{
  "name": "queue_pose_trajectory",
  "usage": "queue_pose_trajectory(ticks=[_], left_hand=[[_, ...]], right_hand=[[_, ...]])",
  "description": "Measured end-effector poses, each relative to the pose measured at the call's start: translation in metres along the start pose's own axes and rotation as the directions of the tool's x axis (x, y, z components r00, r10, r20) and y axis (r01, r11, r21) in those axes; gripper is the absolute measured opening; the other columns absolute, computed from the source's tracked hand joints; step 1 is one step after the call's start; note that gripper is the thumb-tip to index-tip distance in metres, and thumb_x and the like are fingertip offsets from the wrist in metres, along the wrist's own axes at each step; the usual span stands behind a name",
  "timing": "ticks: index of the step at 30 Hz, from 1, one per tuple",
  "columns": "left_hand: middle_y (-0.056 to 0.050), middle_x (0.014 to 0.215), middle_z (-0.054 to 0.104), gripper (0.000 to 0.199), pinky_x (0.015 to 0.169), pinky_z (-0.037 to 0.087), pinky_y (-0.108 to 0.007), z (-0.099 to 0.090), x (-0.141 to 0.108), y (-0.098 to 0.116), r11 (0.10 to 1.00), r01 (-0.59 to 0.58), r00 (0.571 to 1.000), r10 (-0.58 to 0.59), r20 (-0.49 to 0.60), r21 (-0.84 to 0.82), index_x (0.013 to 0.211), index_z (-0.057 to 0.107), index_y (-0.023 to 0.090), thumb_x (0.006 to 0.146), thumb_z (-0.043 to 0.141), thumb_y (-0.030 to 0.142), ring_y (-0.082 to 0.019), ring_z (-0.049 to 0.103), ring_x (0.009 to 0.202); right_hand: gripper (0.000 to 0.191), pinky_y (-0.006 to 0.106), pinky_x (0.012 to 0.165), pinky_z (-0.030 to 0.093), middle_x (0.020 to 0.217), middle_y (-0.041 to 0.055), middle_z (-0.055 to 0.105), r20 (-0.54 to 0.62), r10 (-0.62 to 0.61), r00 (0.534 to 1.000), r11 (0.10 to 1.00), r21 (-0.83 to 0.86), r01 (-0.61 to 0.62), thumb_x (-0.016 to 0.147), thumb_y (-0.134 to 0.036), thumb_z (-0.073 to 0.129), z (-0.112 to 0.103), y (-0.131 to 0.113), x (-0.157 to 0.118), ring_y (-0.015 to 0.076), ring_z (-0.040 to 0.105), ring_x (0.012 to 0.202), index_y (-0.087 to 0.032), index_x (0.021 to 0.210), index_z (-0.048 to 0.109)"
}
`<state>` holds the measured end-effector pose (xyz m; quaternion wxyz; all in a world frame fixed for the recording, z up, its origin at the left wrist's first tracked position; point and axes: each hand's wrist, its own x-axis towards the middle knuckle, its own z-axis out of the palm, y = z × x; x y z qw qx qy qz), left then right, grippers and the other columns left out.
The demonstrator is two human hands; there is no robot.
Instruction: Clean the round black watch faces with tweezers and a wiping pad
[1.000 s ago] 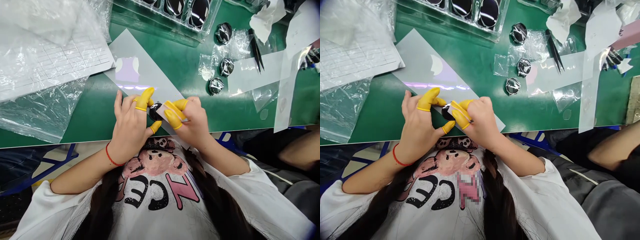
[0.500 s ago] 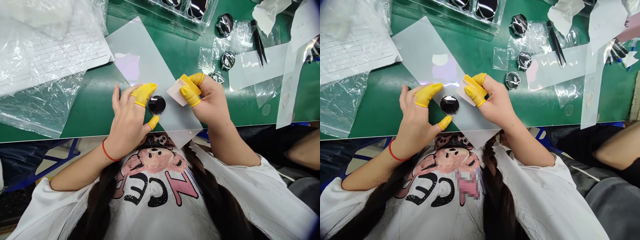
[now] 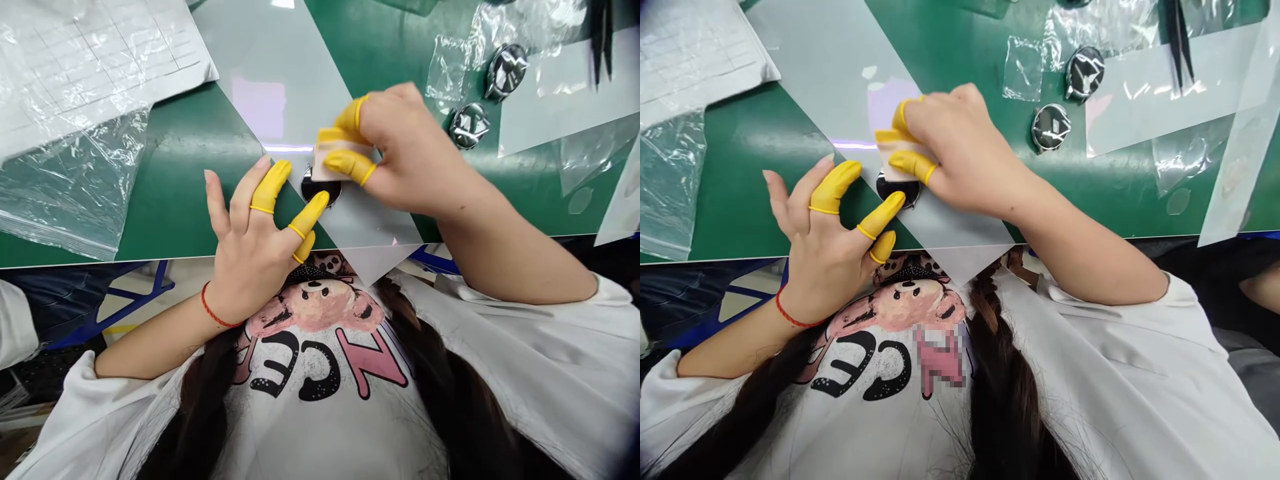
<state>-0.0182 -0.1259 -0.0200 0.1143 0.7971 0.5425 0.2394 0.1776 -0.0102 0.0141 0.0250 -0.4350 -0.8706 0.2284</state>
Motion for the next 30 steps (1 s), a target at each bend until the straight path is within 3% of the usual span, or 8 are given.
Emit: queue_pose_trajectory(ticks=[4,9,12,14,21,25,28,30], left_hand=[[-0.004,0.150,0.052,0.043,0.123,0.013,-0.074,-0.002,0.001,0.000,1.000,0.018,0.999,-0.018,0.035,0.003,0.130,0.061,0.039,0.090,0.067,0.027,-0.034,0.045,0.144],[-0.007,0.156,0.044,0.041,0.120,0.010,-0.078,-0.004,0.002,0.001,0.999,0.025,0.998,-0.024,0.055,-0.025,0.130,0.063,0.037,0.090,0.066,0.026,-0.040,0.038,0.147],[-0.007,0.157,0.042,0.044,0.118,0.007,-0.081,-0.005,0.002,0.000,0.999,0.026,0.997,-0.024,0.078,-0.036,0.132,0.062,0.040,0.091,0.065,0.025,-0.042,0.033,0.149],[-0.008,0.155,0.044,0.046,0.117,0.007,-0.082,-0.007,0.003,-0.001,0.999,0.025,0.995,-0.022,0.100,-0.028,0.134,0.061,0.040,0.091,0.065,0.025,-0.043,0.032,0.150],[-0.003,0.155,0.045,0.051,0.121,-0.003,-0.079,-0.011,0.006,-0.001,0.991,0.095,0.979,-0.076,0.191,-0.092,0.135,0.060,0.042,0.088,0.066,0.024,-0.040,0.018,0.157],[-0.002,0.164,0.033,0.052,0.119,-0.008,-0.080,-0.011,0.007,0.000,0.992,0.093,0.977,-0.074,0.198,-0.089,0.136,0.061,0.040,0.086,0.065,0.025,-0.043,0.006,0.159],[0.000,0.167,0.026,0.053,0.120,-0.010,-0.078,-0.008,0.007,-0.001,0.993,0.100,0.975,-0.085,0.207,-0.064,0.136,0.061,0.038,0.085,0.066,0.025,-0.042,0.004,0.159],[0.001,0.168,0.023,0.052,0.121,-0.012,-0.075,-0.007,0.008,-0.002,0.993,0.106,0.972,-0.092,0.216,-0.052,0.136,0.061,0.036,0.085,0.065,0.023,-0.041,0.003,0.159]], right_hand=[[0.009,0.048,0.098,0.038,0.099,0.0063,0.065,-0.060,0.097,0.994,0.995,-0.016,-0.098,0.094,-0.027,0.051,-0.001,0.008,0.012,0.0206,0.058,0.092,-0.019,0.091,0.050],[0.018,0.036,0.084,0.043,0.092,-0.0001,0.062,-0.051,-0.088,0.995,0.985,0.145,0.094,0.096,-0.039,0.051,-0.019,0.013,0.005,0.0139,0.050,0.080,-0.023,0.092,0.056],[0.018,0.048,0.098,0.040,0.089,-0.0005,0.061,0.097,-0.216,0.972,0.976,0.022,0.214,0.096,-0.035,0.052,-0.025,0.006,0.008,0.0161,0.056,0.086,-0.020,0.091,0.059],[0.012,0.055,0.102,0.038,0.091,0.0015,0.061,0.192,-0.189,0.963,0.974,-0.088,0.208,0.095,-0.028,0.052,-0.024,-0.001,0.015,0.0215,0.060,0.098,-0.018,0.094,0.059],[0.032,0.060,0.107,0.038,0.116,0.0106,0.066,0.163,-0.060,0.985,0.963,-0.251,0.100,0.099,-0.028,0.045,-0.014,-0.013,0.039,0.0346,0.060,0.121,-0.008,0.120,0.058],[0.044,0.044,0.105,0.040,0.124,-0.0017,0.064,0.186,0.023,0.982,0.991,-0.130,0.001,0.102,-0.042,0.043,-0.028,-0.001,0.036,0.0203,0.060,0.117,-0.013,0.132,0.056],[0.064,0.039,0.089,0.039,0.116,-0.0108,0.057,0.207,-0.130,0.970,0.991,-0.007,0.135,0.091,-0.062,0.031,-0.041,0.009,0.030,0.0138,0.056,0.110,-0.020,0.131,0.057],[0.059,0.042,0.080,0.036,0.107,-0.0097,0.056,0.266,-0.232,0.936,0.965,-0.054,0.255,0.088,-0.057,0.034,-0.044,0.007,0.030,0.0155,0.054,0.104,-0.017,0.123,0.061]])
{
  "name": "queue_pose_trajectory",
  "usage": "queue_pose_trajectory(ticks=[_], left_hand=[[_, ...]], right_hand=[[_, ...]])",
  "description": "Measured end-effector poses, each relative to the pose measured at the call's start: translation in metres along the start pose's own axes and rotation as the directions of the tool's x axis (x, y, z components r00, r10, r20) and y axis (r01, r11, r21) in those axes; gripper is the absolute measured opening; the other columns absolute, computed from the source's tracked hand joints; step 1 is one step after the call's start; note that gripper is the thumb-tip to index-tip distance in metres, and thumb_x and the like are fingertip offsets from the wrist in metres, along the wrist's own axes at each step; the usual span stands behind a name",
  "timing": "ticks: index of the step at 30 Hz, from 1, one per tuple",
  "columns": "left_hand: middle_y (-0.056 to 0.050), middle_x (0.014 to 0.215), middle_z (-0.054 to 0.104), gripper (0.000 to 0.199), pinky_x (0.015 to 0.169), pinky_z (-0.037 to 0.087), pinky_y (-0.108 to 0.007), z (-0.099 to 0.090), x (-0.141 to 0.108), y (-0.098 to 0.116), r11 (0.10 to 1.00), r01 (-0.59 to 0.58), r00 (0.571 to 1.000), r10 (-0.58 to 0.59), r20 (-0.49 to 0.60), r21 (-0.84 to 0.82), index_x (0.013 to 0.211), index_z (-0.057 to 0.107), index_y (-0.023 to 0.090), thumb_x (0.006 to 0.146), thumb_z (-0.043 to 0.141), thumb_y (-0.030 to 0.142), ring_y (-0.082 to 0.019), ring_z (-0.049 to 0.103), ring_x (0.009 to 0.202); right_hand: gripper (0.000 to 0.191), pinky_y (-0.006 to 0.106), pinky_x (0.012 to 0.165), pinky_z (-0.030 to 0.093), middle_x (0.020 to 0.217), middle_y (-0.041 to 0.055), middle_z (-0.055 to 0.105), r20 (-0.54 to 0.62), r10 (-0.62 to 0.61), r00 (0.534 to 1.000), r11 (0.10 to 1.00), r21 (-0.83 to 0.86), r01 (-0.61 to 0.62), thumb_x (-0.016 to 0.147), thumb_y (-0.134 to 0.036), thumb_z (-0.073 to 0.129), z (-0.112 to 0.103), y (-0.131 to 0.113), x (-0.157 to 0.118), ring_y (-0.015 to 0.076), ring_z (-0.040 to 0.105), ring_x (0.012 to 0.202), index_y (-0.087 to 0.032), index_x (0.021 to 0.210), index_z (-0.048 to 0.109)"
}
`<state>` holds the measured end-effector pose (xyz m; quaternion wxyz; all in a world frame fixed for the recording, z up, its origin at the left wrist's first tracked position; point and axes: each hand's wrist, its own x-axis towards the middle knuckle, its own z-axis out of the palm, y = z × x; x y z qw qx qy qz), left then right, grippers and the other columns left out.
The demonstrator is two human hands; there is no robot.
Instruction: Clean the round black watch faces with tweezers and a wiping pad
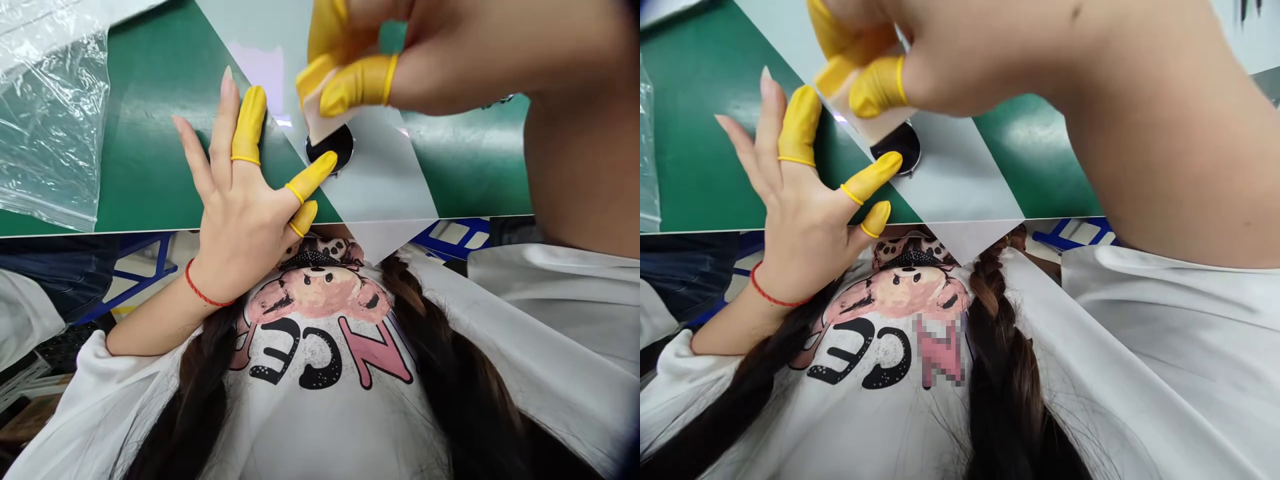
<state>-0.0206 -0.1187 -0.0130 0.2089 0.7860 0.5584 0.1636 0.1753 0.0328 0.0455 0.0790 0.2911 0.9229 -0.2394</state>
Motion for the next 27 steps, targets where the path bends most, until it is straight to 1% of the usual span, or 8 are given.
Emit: queue_pose_trajectory(ticks=[3,5,8,11,15,17,22,27], left_hand=[[0.001,0.169,0.021,0.050,0.121,-0.014,-0.074,0.001,0.002,0.000,1.000,0.014,1.000,-0.013,0.028,-0.005,0.135,0.061,0.036,0.087,0.063,0.023,-0.040,0.002,0.159],[0.001,0.169,0.022,0.049,0.120,-0.016,-0.074,0.000,0.003,0.001,0.999,0.022,0.999,-0.021,0.043,-0.026,0.135,0.061,0.036,0.087,0.063,0.024,-0.040,0.000,0.159],[0.002,0.169,0.021,0.050,0.119,-0.017,-0.075,-0.002,0.002,0.002,0.998,0.016,0.998,-0.013,0.058,-0.053,0.136,0.060,0.038,0.088,0.063,0.025,-0.041,-0.001,0.159],[0.002,0.170,0.018,0.051,0.121,-0.013,-0.075,-0.003,0.000,0.001,0.999,-0.013,0.999,0.015,0.044,-0.043,0.139,0.056,0.039,0.090,0.062,0.028,-0.041,-0.001,0.159],[-0.010,0.169,0.022,0.064,0.126,0.001,-0.069,-0.004,0.004,-0.005,0.992,-0.051,0.999,0.049,-0.023,-0.114,0.149,0.039,0.031,0.090,0.064,0.036,-0.037,0.005,0.160],[-0.012,0.167,0.027,0.072,0.129,0.002,-0.065,-0.004,0.013,-0.007,0.986,-0.067,0.998,0.065,-0.017,-0.150,0.153,0.028,0.028,0.090,0.062,0.035,-0.033,0.013,0.160],[-0.009,0.160,0.042,0.073,0.132,-0.004,-0.057,0.000,0.036,-0.004,0.980,-0.077,0.995,0.088,0.054,-0.186,0.155,0.024,0.026,0.090,0.057,0.032,-0.028,0.032,0.154],[-0.005,0.151,0.053,0.065,0.132,0.000,-0.057,0.002,0.036,0.001,0.984,-0.012,0.999,0.018,0.032,-0.177,0.151,0.032,0.029,0.091,0.057,0.030,-0.026,0.040,0.148]], right_hand=[[0.046,0.044,0.074,0.036,0.101,-0.0044,0.056,0.099,0.026,0.995,0.991,-0.133,-0.012,0.089,-0.038,0.036,0.003,-0.013,0.010,0.0195,0.055,0.099,-0.011,0.113,0.064],[0.045,0.045,0.077,0.039,0.100,-0.0015,0.057,0.090,0.069,0.994,0.987,-0.150,-0.055,0.091,-0.036,0.036,0.008,-0.021,0.021,0.0229,0.058,0.100,-0.009,0.116,0.063],[0.040,0.048,0.089,0.045,0.109,0.0029,0.060,0.014,0.068,0.998,0.992,-0.106,-0.066,0.095,-0.032,0.041,0.015,-0.022,0.031,0.0282,0.061,0.110,-0.009,0.122,0.060],[0.039,0.043,0.101,0.047,0.123,0.0082,0.063,-0.131,0.089,0.987,0.995,-0.041,-0.095,0.101,-0.030,0.041,0.019,-0.016,0.023,0.0266,0.060,0.118,-0.007,0.127,0.058],[0.038,0.032,0.095,0.047,0.119,0.0068,0.068,-0.423,0.288,0.859,0.952,0.029,-0.304,0.102,-0.033,0.043,0.026,-0.017,-0.014,0.0202,0.062,0.111,-0.008,0.120,0.065],[0.042,0.033,0.084,0.049,0.107,0.0078,0.070,-0.511,0.265,0.818,0.958,0.041,-0.284,0.103,-0.043,0.042,0.035,-0.024,-0.032,0.0189,0.065,0.095,-0.011,0.115,0.067],[0.046,0.044,0.081,0.048,0.105,0.0113,0.070,-0.450,0.161,0.878,0.947,-0.180,-0.266,0.105,-0.035,0.028,0.064,-0.044,-0.042,0.0269,0.062,0.099,-0.019,0.107,0.070],[0.049,0.045,0.085,0.045,0.103,0.0080,0.066,-0.469,0.215,0.857,0.957,-0.074,-0.280,0.106,-0.033,0.022,0.088,-0.048,-0.037,0.0242,0.059,0.101,-0.024,0.103,0.070]])
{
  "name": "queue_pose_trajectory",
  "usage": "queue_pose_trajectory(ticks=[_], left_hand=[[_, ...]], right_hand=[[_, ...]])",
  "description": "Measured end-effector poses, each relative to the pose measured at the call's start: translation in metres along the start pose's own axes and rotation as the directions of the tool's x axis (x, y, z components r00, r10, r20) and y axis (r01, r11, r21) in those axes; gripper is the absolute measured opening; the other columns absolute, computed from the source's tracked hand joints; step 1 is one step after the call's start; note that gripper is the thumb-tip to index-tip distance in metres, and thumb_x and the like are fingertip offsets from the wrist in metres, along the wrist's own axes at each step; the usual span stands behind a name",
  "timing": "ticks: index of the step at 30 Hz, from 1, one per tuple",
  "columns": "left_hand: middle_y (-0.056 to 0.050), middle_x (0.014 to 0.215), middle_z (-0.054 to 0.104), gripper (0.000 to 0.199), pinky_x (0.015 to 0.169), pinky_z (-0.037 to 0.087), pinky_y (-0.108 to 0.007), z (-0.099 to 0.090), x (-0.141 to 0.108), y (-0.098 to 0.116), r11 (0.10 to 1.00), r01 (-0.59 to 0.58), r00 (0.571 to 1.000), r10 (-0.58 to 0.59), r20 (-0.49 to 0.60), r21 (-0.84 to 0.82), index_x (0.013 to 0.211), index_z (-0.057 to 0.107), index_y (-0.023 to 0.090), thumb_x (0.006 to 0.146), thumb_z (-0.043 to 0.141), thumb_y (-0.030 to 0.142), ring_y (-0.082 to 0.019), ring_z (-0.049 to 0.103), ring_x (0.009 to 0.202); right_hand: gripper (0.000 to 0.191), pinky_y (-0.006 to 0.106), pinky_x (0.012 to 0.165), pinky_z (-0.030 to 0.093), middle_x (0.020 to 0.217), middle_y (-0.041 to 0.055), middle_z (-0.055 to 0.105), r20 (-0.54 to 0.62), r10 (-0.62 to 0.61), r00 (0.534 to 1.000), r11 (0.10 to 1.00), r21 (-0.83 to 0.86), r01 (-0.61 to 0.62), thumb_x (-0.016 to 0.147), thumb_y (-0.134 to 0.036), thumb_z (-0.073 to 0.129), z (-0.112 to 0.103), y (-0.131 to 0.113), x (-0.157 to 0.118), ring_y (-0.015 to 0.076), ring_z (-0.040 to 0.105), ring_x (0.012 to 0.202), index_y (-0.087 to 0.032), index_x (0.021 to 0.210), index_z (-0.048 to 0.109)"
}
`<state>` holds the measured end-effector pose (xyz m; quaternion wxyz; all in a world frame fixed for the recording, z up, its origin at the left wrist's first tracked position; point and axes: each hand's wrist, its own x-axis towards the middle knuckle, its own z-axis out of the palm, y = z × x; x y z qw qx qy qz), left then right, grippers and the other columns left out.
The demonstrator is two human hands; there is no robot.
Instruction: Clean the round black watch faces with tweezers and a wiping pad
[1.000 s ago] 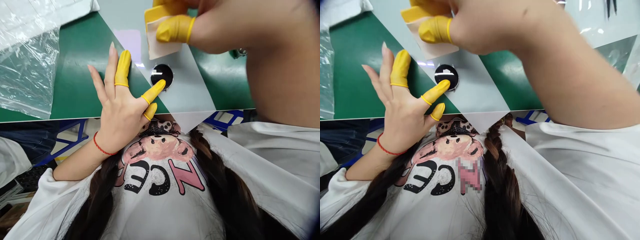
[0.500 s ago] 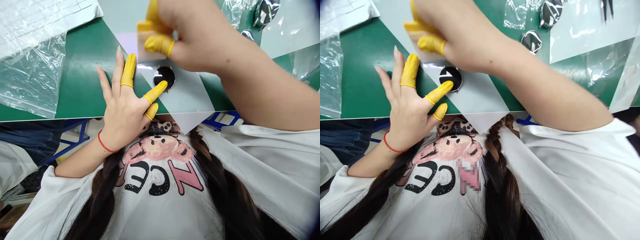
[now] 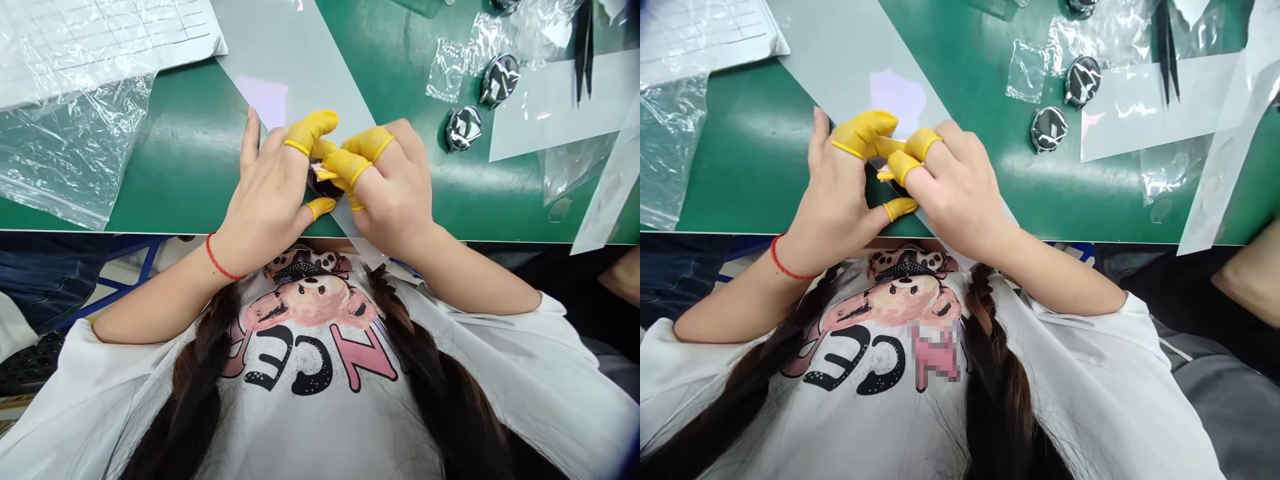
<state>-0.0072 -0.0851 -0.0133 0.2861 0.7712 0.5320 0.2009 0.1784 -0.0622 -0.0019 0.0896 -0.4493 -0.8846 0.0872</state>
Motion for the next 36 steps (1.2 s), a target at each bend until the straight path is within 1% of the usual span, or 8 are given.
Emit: queue_pose_trajectory(ticks=[4,7,10,13,20,24,30,36], left_hand=[[-0.007,0.136,0.063,0.054,0.131,0.002,-0.058,0.001,0.002,-0.001,1.000,-0.016,1.000,0.016,-0.010,0.007,0.143,0.045,0.022,0.090,0.055,0.027,-0.027,0.048,0.136],[-0.008,0.129,0.063,0.051,0.128,-0.004,-0.064,0.004,0.006,-0.002,0.998,-0.005,0.999,0.002,0.050,0.064,0.138,0.054,0.023,0.087,0.051,0.019,-0.030,0.045,0.138],[-0.011,0.129,0.059,0.060,0.125,-0.007,-0.068,0.004,0.007,-0.003,0.991,-0.014,0.998,0.005,0.069,0.132,0.139,0.057,0.027,0.081,0.052,0.013,-0.033,0.041,0.141],[-0.013,0.132,0.057,0.056,0.127,-0.005,-0.067,0.002,0.006,-0.001,0.993,-0.014,0.998,0.006,0.060,0.119,0.142,0.055,0.027,0.087,0.053,0.023,-0.036,0.041,0.141],[-0.008,0.131,0.059,0.048,0.130,-0.011,-0.060,-0.004,0.008,0.004,0.997,0.067,0.997,-0.065,0.043,-0.043,0.131,0.063,0.036,0.083,0.068,0.042,-0.039,0.040,0.141],[-0.009,0.129,0.060,0.047,0.130,-0.010,-0.060,-0.003,0.008,0.003,0.997,0.071,0.997,-0.071,0.043,-0.015,0.131,0.063,0.034,0.085,0.064,0.032,-0.038,0.041,0.141],[-0.014,0.129,0.057,0.067,0.124,-0.010,-0.070,0.006,0.010,-0.001,0.986,0.015,0.997,-0.027,0.071,0.165,0.144,0.056,0.021,0.078,0.064,0.019,-0.040,0.041,0.137],[-0.011,0.127,0.060,0.053,0.128,-0.008,-0.064,0.004,0.004,0.002,0.997,0.022,0.999,-0.019,-0.032,0.080,0.137,0.061,0.027,0.086,0.065,0.040,-0.040,0.044,0.135]], right_hand=[[0.035,0.042,0.083,0.044,0.104,0.0037,0.067,-0.278,-0.076,0.958,0.993,0.064,0.097,0.105,-0.029,0.034,0.016,-0.001,-0.019,0.0222,0.062,0.103,-0.027,0.102,0.068],[0.021,0.036,0.081,0.045,0.098,-0.0004,0.069,-0.428,-0.238,0.872,0.971,-0.117,0.208,0.100,-0.019,0.046,0.022,-0.008,-0.033,0.0171,0.062,0.097,-0.027,0.099,0.065],[0.015,0.034,0.078,0.047,0.093,0.0004,0.070,-0.426,-0.310,0.850,0.945,-0.240,0.224,0.096,-0.014,0.052,0.023,-0.014,-0.040,0.0160,0.061,0.089,-0.023,0.095,0.064],[0.016,0.036,0.076,0.048,0.097,0.0014,0.072,-0.422,-0.260,0.868,0.965,-0.143,0.219,0.098,-0.016,0.050,0.018,-0.009,-0.039,0.0171,0.063,0.087,-0.023,0.103,0.064],[0.039,0.046,0.083,0.047,0.100,0.0061,0.069,-0.190,-0.085,0.978,0.996,-0.055,0.076,0.105,-0.034,0.032,-0.005,0.014,-0.014,0.0231,0.063,0.095,-0.027,0.109,0.071],[0.042,0.045,0.089,0.048,0.096,0.0020,0.072,-0.236,-0.248,0.940,0.967,-0.125,0.223,0.105,-0.028,0.029,0.006,0.012,-0.014,0.0190,0.064,0.093,-0.028,0.103,0.072],[0.034,0.045,0.091,0.048,0.097,-0.0006,0.071,-0.172,-0.139,0.975,0.988,0.043,0.149,0.105,-0.035,0.036,0.014,0.001,-0.038,0.0186,0.063,0.097,-0.030,0.097,0.069],[0.032,0.041,0.084,0.047,0.096,0.0019,0.073,-0.329,-0.229,0.916,0.967,-0.184,0.176,0.103,-0.029,0.040,-0.006,0.011,-0.021,0.0186,0.063,0.088,-0.030,0.107,0.071]])
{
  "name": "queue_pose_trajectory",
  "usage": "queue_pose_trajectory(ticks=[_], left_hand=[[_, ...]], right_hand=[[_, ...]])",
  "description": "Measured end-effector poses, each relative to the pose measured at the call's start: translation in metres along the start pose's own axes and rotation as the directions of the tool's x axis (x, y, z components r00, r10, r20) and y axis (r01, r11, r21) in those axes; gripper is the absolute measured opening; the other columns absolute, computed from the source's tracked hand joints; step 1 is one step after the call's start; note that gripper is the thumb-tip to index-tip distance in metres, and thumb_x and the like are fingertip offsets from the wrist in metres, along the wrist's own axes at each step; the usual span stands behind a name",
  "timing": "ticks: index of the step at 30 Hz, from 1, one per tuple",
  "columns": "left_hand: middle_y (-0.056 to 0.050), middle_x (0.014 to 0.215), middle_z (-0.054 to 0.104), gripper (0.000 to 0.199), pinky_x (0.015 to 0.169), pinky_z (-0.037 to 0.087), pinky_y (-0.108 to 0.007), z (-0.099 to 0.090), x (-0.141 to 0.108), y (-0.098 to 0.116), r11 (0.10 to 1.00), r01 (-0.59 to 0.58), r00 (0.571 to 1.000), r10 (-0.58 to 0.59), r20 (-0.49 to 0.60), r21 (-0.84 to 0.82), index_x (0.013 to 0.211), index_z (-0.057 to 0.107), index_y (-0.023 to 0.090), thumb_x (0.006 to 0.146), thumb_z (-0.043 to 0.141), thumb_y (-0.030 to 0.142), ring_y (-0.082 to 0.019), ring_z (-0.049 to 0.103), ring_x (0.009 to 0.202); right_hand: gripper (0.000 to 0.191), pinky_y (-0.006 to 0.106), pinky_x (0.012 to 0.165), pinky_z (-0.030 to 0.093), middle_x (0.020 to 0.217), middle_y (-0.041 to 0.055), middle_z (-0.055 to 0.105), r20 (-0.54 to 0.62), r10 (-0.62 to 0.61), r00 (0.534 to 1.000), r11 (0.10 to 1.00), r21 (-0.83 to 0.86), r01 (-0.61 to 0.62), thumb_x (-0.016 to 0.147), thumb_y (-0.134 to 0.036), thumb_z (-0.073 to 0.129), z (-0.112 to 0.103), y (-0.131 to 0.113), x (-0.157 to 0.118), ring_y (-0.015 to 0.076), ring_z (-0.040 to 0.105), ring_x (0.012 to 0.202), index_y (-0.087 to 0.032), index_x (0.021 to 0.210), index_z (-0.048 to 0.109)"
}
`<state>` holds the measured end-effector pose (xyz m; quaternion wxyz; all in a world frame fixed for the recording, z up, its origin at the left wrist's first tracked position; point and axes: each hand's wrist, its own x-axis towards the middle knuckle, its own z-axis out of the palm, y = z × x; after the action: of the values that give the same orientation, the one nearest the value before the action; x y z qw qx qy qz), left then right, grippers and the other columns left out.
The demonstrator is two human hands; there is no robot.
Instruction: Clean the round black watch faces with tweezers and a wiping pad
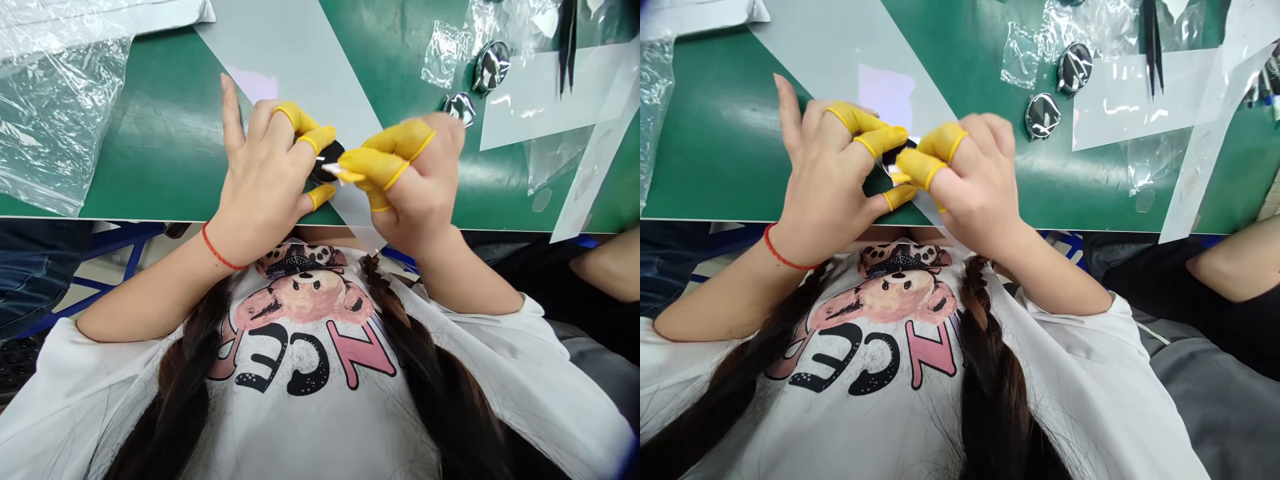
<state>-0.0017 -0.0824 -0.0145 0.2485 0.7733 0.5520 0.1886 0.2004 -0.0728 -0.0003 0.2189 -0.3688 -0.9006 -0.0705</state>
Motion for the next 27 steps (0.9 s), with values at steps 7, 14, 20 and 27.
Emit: queue_pose_trajectory(ticks=[7,14,20,27], left_hand=[[-0.012,0.119,0.060,0.050,0.127,-0.006,-0.068,0.006,0.003,0.000,0.997,0.013,1.000,-0.014,0.010,0.080,0.133,0.064,0.027,0.082,0.062,0.027,-0.040,0.046,0.129],[-0.014,0.144,0.054,0.058,0.127,0.002,-0.069,0.000,-0.009,-0.004,0.986,-0.129,0.991,0.126,0.037,0.104,0.147,0.049,0.021,0.091,0.058,0.031,-0.039,0.037,0.146],[-0.007,0.159,0.044,0.066,0.126,-0.014,-0.066,-0.010,-0.029,-0.018,0.971,-0.240,0.965,0.240,0.109,-0.013,0.151,0.040,0.028,0.090,0.065,0.036,-0.034,0.017,0.159],[-0.005,0.144,0.061,0.055,0.128,-0.002,-0.067,-0.019,-0.018,-0.019,0.969,-0.218,0.962,0.233,0.145,-0.115,0.137,0.056,0.031,0.085,0.073,0.039,-0.036,0.036,0.151]], right_hand=[[0.035,0.043,0.087,0.048,0.095,0.0009,0.070,0.051,0.032,0.998,0.996,0.083,-0.037,0.104,-0.029,0.037,0.022,-0.015,-0.018,0.0185,0.063,0.093,-0.030,0.104,0.072],[0.025,0.041,0.085,0.050,0.098,0.0015,0.073,-0.026,0.204,0.979,0.938,0.293,-0.188,0.102,-0.031,0.047,0.003,-0.013,-0.022,0.0198,0.066,0.093,-0.034,0.111,0.070],[0.033,0.045,0.088,0.049,0.103,0.0029,0.075,0.082,0.181,0.980,0.957,0.214,-0.194,0.103,-0.043,0.042,-0.015,0.019,-0.001,0.0215,0.066,0.096,-0.033,0.109,0.073],[0.074,0.044,0.110,0.042,0.113,-0.0065,0.074,0.399,-0.100,0.911,0.969,0.248,-0.002,0.103,-0.064,0.007,0.007,0.051,0.026,0.0146,0.061,0.119,-0.032,0.084,0.072]])
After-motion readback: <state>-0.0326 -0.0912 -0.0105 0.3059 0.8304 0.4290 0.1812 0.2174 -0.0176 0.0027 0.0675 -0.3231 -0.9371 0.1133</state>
